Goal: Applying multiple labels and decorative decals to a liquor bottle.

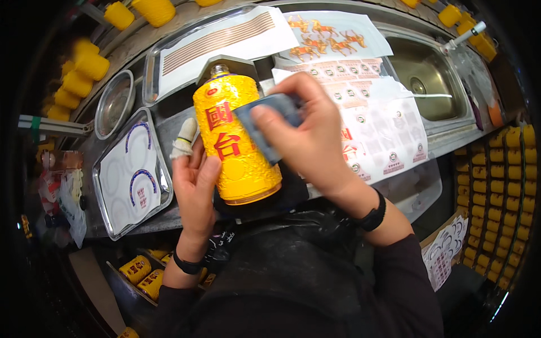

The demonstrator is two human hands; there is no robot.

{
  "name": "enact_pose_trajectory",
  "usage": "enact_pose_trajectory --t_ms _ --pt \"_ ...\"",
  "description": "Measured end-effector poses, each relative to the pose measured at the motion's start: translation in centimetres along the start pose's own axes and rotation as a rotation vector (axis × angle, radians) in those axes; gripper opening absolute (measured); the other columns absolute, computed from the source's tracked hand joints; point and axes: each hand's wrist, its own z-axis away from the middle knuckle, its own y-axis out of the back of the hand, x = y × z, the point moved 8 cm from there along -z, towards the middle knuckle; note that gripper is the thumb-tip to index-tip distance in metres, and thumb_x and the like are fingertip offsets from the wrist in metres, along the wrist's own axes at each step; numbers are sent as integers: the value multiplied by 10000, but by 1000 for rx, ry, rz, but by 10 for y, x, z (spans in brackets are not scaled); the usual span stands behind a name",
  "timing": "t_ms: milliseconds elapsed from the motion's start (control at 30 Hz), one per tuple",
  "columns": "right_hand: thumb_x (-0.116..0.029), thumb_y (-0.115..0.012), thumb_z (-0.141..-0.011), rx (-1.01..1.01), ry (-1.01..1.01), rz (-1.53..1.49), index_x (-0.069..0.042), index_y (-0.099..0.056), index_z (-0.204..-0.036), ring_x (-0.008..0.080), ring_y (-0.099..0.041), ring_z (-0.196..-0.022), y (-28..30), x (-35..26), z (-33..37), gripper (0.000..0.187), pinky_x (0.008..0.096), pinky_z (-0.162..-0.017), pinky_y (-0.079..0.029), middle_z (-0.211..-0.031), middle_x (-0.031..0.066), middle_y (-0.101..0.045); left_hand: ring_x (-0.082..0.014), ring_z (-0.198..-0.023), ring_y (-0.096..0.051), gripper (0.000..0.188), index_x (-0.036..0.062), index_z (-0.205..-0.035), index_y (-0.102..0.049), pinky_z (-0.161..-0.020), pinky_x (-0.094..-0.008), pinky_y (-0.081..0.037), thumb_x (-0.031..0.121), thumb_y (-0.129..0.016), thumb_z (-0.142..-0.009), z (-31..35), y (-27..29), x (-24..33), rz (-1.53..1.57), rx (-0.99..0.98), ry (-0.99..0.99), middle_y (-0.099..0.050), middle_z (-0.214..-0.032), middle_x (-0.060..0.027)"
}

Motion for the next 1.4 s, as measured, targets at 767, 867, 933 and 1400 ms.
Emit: enact_pose_trajectory --t_ms 767,867,933,1400 --pt "-37 -699 -850 -20 -97 -102 -16 -525 -1001 27 -576 -738 7 10 14 231 180 -610 -480 -853 15 -588 -451 -1379 -313 363 250 -1173 -708 -1087 -627 -148 454 -579 -902 -1 -39 59 -1203 -437 -605 -300 -1516 -279" --pt "-39 -699 -850 -20 -98 -101 -15 -527 -999 25 -573 -737 7 11 14 229 179 -609 -478 -853 15 -588 -462 -1387 -292 415 208 -1193 -698 -1100 -619 -134 478 -557 -913 4 -26 52 -1108 -381 -590 -277 -1521 -289" --pt "-40 -700 -850 -19 -104 -103 -15 -529 -995 24 -571 -738 8 15 14 226 180 -609 -477 -853 15 -587 -461 -1391 -284 448 179 -1203 -691 -1106 -616 -122 492 -540 -920 11 -15 44 -1055 -334 -555 -267 -1522 -295" --pt "-41 -713 -834 -46 33 -64 -18 -546 -988 36 -566 -730 3 -9 16 229 192 -633 -469 -859 8 -591 -434 -1393 -303 509 134 -1219 -681 -1109 -605 -111 511 -441 -975 0 -7 45 -976 -309 -526 -278 -1509 -311"
